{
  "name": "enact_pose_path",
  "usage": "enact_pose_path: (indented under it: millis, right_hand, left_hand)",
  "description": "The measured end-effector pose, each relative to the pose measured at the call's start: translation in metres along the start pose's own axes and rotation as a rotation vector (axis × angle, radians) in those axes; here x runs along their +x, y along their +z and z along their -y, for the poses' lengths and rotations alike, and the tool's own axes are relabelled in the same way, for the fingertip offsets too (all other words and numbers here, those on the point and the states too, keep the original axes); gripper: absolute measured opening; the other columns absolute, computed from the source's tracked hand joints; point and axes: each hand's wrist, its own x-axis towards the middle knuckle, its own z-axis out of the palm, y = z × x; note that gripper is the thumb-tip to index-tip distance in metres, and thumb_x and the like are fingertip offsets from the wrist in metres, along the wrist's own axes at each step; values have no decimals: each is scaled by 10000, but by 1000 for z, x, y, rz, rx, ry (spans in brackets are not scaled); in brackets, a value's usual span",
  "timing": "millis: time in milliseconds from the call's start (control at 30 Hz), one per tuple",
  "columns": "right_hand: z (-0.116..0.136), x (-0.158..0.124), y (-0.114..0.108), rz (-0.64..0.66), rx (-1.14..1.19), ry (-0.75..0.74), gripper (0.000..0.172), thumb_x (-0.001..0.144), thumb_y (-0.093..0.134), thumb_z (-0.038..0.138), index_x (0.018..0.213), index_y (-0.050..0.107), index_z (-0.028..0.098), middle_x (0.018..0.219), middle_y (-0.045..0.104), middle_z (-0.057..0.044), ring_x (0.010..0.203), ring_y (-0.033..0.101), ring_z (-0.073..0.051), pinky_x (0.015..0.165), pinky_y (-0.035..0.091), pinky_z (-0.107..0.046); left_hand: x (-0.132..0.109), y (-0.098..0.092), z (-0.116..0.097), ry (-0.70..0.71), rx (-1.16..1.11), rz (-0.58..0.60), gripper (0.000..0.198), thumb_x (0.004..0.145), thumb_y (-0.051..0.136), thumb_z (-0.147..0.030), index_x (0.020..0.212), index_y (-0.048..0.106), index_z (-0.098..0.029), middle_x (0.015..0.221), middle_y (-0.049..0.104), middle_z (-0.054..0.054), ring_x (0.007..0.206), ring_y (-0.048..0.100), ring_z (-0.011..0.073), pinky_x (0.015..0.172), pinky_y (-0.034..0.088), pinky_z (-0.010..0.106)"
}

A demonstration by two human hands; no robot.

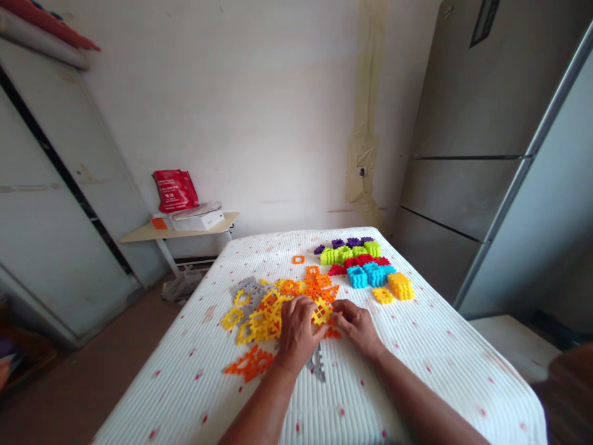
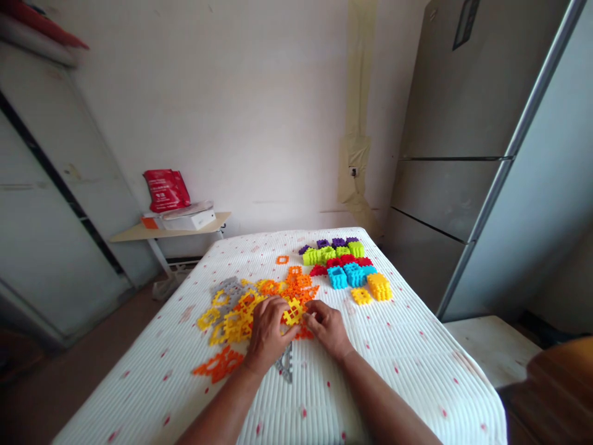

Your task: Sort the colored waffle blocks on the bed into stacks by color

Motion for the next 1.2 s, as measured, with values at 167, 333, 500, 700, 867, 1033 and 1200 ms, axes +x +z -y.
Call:
enact_pose_path:
  millis: [167,333,500,700,867,1033,1200]
  right_hand:
    - [-7,5,12,-24,231,95,307,753,544,436,893,608,169,738,612,-16,576,493,-108,522,419,-232]
    - [-9,8,7,-69,410,232,331,688,602,440,866,603,162,619,519,31,494,402,-79,470,361,-217]
    - [-5,5,7,-8,469,235,304,699,599,425,856,602,164,605,487,46,482,377,-68,464,331,-208]
    - [-8,3,8,0,251,65,227,786,511,367,869,596,174,679,547,13,542,453,-90,506,386,-217]
    - [2,-2,6,-96,-223,-92,241,806,536,360,966,581,187,862,622,-49,632,535,-116,586,437,-242]
    - [13,-7,13,5,-360,-161,382,802,567,424,1102,528,190,978,632,-88,809,603,-180,696,479,-286]
    - [16,-6,16,4,-318,-224,418,811,563,406,1158,499,181,1039,602,-110,924,585,-210,794,487,-332]
  left_hand:
    - [-3,2,0,40,-34,25,350,698,664,-243,1017,530,-194,1033,610,79,1086,505,260,972,362,442]
    - [0,-1,-1,20,-55,36,272,828,489,-183,1094,543,-200,1009,631,74,992,551,212,889,420,391]
    - [1,-1,5,-53,-53,7,341,830,443,-136,1152,542,-192,906,653,64,888,581,197,821,454,365]
    - [-3,4,6,-128,-231,32,304,831,442,-178,1101,579,-196,818,645,49,796,604,167,764,485,323]
    - [-4,6,12,-356,-400,-56,284,820,486,-280,1072,573,-181,821,660,46,788,631,166,759,502,310]
    - [-2,5,11,-468,-516,-68,345,791,520,-324,1094,554,-161,778,669,36,738,632,164,740,501,305]
    - [-2,2,3,-455,-521,-27,425,759,528,-300,1159,550,-159,738,653,16,705,620,154,709,503,279]
